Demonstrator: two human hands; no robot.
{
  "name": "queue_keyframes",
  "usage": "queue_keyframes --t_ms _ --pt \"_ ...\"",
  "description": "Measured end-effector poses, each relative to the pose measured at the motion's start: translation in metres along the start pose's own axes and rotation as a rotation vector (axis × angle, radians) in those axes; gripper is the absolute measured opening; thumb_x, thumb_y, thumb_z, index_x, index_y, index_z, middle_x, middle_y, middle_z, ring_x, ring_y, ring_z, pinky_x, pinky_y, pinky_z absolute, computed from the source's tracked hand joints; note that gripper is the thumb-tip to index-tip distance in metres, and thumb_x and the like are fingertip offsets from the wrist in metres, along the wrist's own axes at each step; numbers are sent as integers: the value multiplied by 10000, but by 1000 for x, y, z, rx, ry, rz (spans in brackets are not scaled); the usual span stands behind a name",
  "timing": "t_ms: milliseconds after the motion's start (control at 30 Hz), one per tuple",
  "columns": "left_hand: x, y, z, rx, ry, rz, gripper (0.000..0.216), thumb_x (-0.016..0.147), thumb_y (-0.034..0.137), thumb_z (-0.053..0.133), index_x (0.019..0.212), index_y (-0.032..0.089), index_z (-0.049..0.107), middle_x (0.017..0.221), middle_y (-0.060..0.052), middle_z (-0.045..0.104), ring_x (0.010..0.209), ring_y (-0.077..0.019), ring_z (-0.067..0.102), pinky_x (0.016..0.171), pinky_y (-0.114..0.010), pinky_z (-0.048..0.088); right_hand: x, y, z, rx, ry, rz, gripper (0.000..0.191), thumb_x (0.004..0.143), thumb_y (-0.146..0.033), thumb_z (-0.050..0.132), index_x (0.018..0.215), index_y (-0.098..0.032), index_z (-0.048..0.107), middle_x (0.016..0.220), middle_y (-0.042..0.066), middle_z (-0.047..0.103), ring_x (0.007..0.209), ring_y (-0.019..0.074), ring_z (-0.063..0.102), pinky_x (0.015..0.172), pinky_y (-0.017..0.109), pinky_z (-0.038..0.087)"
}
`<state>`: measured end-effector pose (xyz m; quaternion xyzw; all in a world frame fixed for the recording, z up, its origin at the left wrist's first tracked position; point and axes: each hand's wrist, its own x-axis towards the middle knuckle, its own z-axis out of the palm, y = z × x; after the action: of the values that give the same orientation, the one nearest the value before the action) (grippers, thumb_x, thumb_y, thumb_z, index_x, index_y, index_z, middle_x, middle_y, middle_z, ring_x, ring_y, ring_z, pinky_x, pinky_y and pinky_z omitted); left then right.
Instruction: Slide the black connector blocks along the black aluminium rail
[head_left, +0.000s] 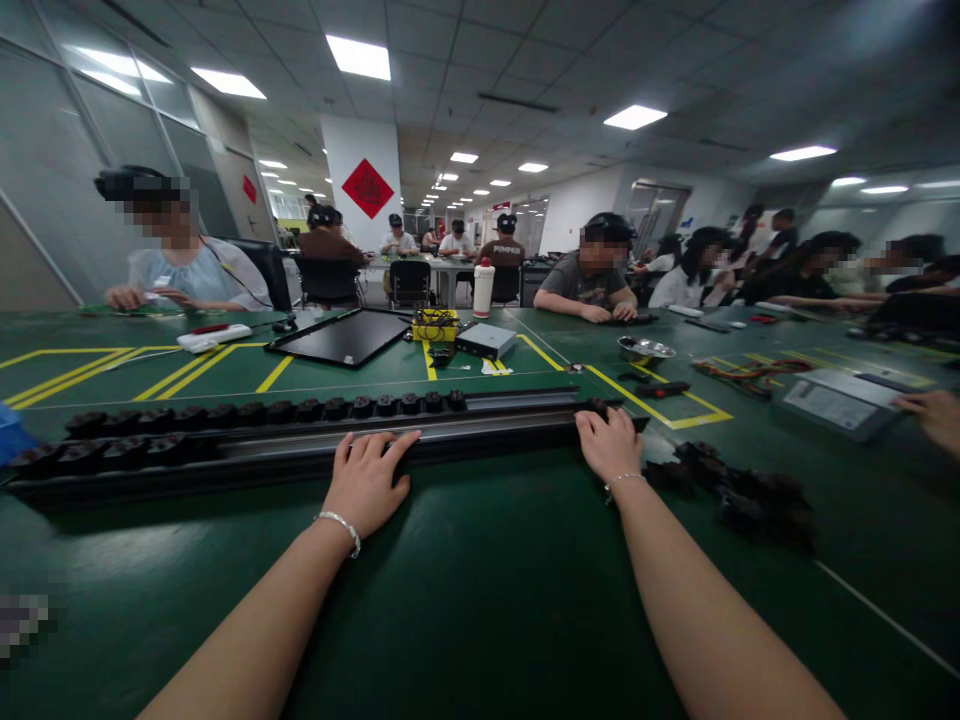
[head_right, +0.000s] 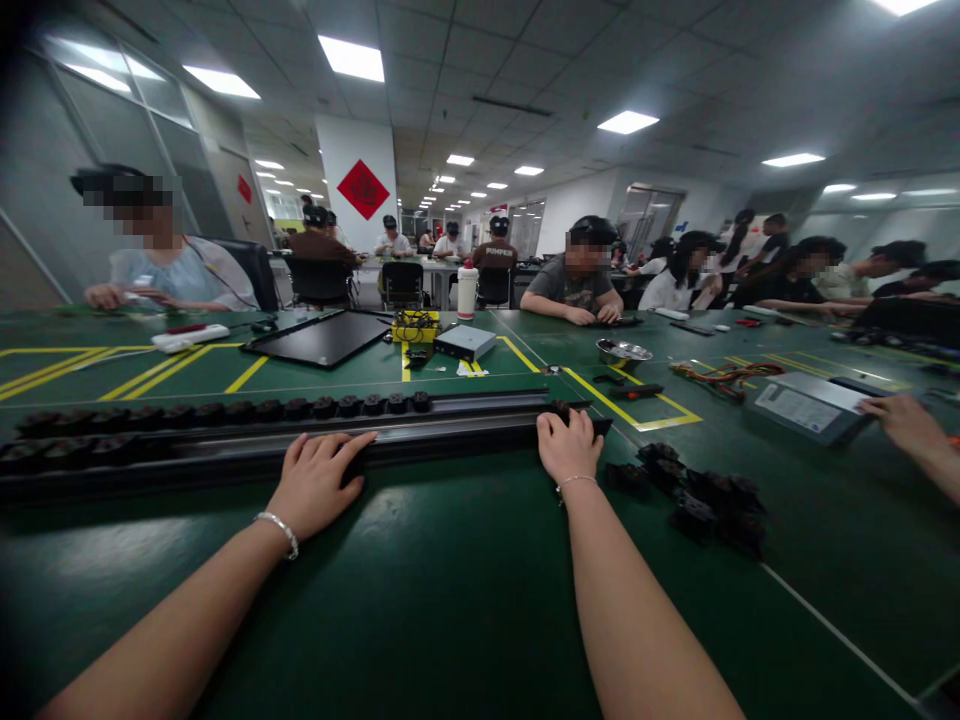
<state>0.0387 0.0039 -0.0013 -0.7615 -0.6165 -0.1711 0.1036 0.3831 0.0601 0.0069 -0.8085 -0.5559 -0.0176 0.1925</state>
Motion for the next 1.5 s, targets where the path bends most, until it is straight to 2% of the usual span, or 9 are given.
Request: queue_keyframes --t_ms 633,967,1167,1500 --pt "1 -1 0 8 -7 -8 549 749 323 481 1294 354 417 1162 -36 553 1124 -234 448 1051 -452 143 0 2 -1 30 -2 60 475 890 -492 190 1201 -356 522 1426 40 272 1335 270 139 1019 546 210" --pt "1 0 0 14 -8 -9 549 747 324 475 1292 351 418 1149 -32 559 1116 -233 457 1054 -451 138 0 3 1 41 53 39 479 880 -514 211 1176 -323 535 1370 61 342 1322 270 180 1020 528 227" --pt "1 -1 -1 5 -13 -10 546 745 332 476 1287 355 420 1151 -29 557 1120 -235 456 1052 -459 144 0 3 -3 11 41 17 468 882 -487 243 1188 -295 540 1362 78 371 1305 280 216 1024 487 244" --pt "0 -1 -1 11 -2 1 545 753 327 471 1294 347 415 1156 -35 551 1125 -235 450 1050 -459 146 0 3 -4 26 52 10 469 888 -475 223 1166 -301 558 1352 84 379 1305 290 222 1012 519 248"
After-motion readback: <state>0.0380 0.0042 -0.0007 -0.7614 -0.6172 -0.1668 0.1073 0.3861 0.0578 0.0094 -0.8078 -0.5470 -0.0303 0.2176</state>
